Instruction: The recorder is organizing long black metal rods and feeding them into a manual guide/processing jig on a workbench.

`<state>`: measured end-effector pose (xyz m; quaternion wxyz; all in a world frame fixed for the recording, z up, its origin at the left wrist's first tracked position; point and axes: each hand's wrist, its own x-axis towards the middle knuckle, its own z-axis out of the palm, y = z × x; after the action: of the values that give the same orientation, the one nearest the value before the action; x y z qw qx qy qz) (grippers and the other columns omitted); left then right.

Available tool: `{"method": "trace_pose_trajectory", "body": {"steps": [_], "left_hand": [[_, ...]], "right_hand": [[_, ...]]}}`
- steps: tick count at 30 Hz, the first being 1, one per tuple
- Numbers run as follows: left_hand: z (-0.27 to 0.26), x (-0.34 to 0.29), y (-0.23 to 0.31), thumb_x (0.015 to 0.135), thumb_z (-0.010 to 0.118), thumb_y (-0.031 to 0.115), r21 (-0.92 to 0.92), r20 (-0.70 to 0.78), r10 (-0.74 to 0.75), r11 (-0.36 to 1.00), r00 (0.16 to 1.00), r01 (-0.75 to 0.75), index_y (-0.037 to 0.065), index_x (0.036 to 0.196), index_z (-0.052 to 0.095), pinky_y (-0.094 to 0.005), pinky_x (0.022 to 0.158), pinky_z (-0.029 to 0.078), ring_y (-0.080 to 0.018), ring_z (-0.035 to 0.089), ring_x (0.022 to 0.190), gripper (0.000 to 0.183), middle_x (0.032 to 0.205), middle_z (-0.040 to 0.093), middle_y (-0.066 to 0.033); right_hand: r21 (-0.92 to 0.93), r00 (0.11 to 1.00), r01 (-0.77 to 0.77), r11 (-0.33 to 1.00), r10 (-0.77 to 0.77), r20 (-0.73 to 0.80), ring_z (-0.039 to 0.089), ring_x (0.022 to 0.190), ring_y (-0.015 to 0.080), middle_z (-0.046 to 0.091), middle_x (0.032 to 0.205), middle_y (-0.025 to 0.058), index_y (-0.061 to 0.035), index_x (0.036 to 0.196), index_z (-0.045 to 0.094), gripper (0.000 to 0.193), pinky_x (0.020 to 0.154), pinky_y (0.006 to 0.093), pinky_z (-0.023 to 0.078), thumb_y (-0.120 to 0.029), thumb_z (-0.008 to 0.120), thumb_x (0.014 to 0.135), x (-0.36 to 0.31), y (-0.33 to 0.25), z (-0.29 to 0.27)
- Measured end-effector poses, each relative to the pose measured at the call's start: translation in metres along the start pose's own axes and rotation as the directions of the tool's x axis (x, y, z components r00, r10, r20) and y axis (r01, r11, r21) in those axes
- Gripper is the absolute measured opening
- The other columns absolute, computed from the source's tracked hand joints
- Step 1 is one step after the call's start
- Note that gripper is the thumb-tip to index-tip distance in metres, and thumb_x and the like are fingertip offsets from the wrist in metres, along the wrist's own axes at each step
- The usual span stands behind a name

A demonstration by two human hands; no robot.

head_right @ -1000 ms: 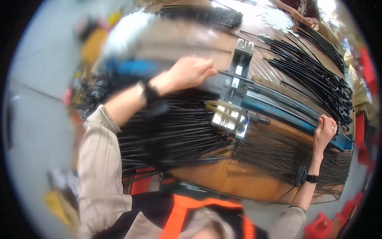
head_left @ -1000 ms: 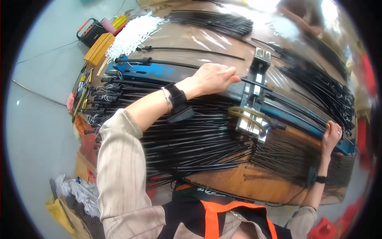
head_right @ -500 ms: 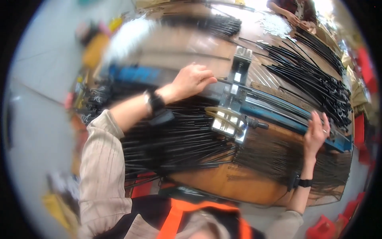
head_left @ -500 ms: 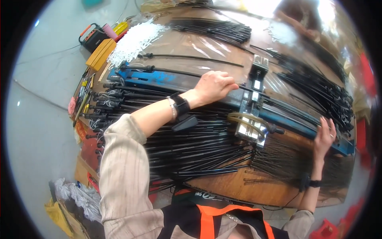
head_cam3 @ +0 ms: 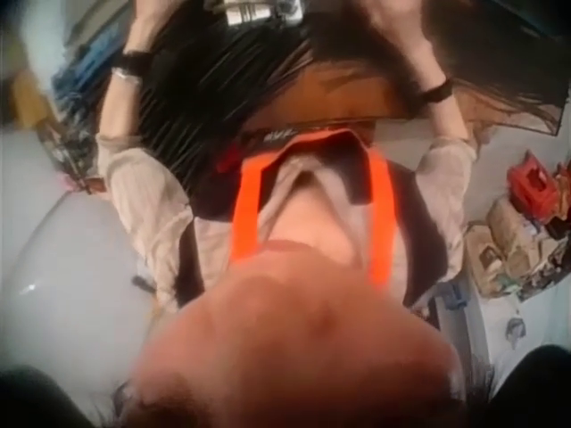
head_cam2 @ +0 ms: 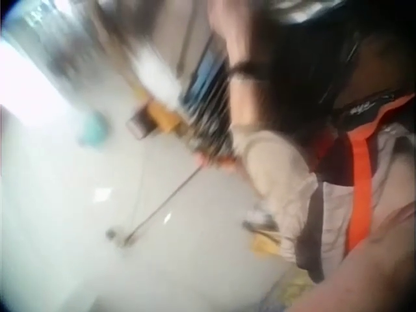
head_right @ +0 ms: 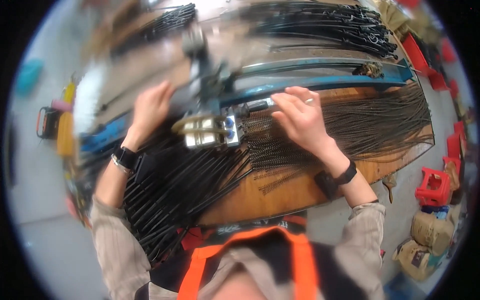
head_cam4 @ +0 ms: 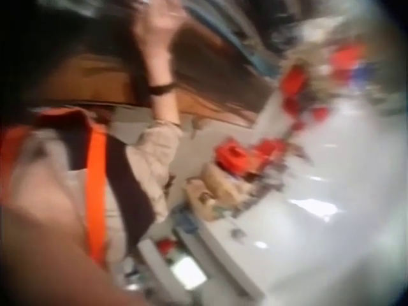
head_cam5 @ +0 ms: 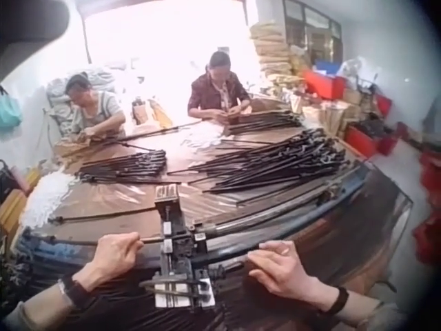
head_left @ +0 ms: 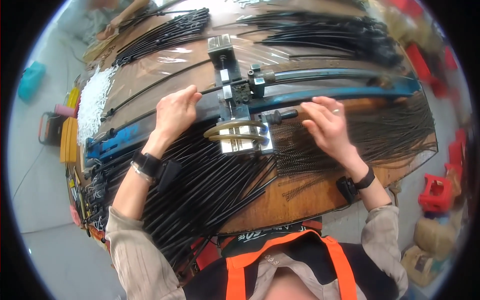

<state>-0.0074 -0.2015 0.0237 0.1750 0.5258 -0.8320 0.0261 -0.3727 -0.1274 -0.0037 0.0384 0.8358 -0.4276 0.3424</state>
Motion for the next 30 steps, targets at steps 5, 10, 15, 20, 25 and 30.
{"method": "trace_pose_trajectory", "body": {"steps": [5, 10, 15, 20, 25, 30], "left_hand": [[0.002, -0.003, 0.004, 0.095, 0.056, 0.026, -0.028, -0.051, 0.015, 0.999, 0.999, -0.016, 0.008, 0.084, 0.055, -0.0469, 0.061, 0.048, -0.0379, 0.062, 0.073, 0.022, 0.076, 0.064, -0.0145], [0.019, -0.003, -0.001, 0.093, 0.058, 0.021, 0.041, -0.158, 0.124, 0.992, 0.98, -0.119, 0.008, 0.081, 0.055, -0.0459, 0.06, 0.048, -0.0348, 0.063, 0.071, 0.018, 0.076, 0.064, -0.0124], [0.018, 0.011, 0.003, 0.093, 0.059, 0.017, 0.132, -0.183, 0.31, 0.948, 0.933, -0.289, 0.009, 0.085, 0.055, -0.0426, 0.058, 0.049, -0.0309, 0.064, 0.068, 0.012, 0.075, 0.064, -0.0106], [-0.014, 0.023, -0.068, 0.094, 0.057, 0.016, 0.233, -0.135, 0.446, 0.882, 0.885, -0.409, 0.009, 0.095, 0.057, -0.0411, 0.06, 0.052, -0.0322, 0.065, 0.07, 0.007, 0.078, 0.065, -0.0099], [-0.011, 0.016, -0.106, 0.095, 0.056, 0.017, 0.17, 0.056, 0.241, 0.954, 0.969, -0.247, 0.01, 0.1, 0.058, -0.0428, 0.067, 0.054, -0.0336, 0.066, 0.084, 0.009, 0.092, 0.067, -0.0099], [0.019, 0.011, -0.131, 0.095, 0.057, 0.019, 0.12, 0.146, 0.193, 0.97, 0.97, -0.211, 0.012, 0.106, 0.06, -0.0462, 0.073, 0.054, -0.0354, 0.063, 0.097, 0.013, 0.108, 0.065, -0.0124]], "right_hand": [[0.384, 0.99, -0.125, 0.915, 0.087, 0.114, 0.062, 0.093, 0.0291, 0.066, 0.095, 0.0122, -0.0013, 0.108, 0.064, 0.021, 0.08, 0.0365, 0.047, -0.006, 0.066, 0.088, 0.009, -0.011, 0.028], [0.477, 0.977, -0.19, 0.858, 0.12, 0.174, 0.061, 0.079, 0.0304, 0.062, 0.088, 0.0148, 0.0013, 0.106, 0.063, 0.02, 0.071, 0.0352, 0.049, -0.004, 0.066, 0.087, -0.001, -0.012, 0.034], [0.553, 0.982, -0.162, 0.817, 0.081, 0.169, 0.058, 0.074, 0.0324, 0.06, 0.086, 0.0151, 0.0, 0.106, 0.062, 0.023, 0.069, 0.0364, 0.049, -0.006, 0.069, 0.085, 0.01, -0.002, 0.029], [0.083, 0.926, 0.057, 0.995, -0.084, 0.369, 0.055, 0.071, 0.0277, 0.056, 0.077, 0.0095, -0.0083, 0.086, 0.059, 0.031, 0.063, 0.0409, 0.045, -0.018, 0.079, 0.064, -0.059, -0.046, -0.027], [0.093, 0.864, 0.205, 0.974, -0.225, 0.451, 0.055, 0.077, 0.0238, 0.054, 0.081, 0.005, -0.0096, 0.082, 0.057, 0.024, 0.066, 0.0386, 0.044, -0.013, 0.071, 0.062, -0.103, -0.089, -0.02], [0.274, 0.841, 0.102, 0.956, -0.23, 0.49, 0.056, 0.077, 0.0282, 0.056, 0.083, 0.0083, -0.0077, 0.087, 0.06, 0.025, 0.063, 0.0395, 0.046, -0.005, 0.065, 0.064, -0.08, -0.083, -0.003]]}}
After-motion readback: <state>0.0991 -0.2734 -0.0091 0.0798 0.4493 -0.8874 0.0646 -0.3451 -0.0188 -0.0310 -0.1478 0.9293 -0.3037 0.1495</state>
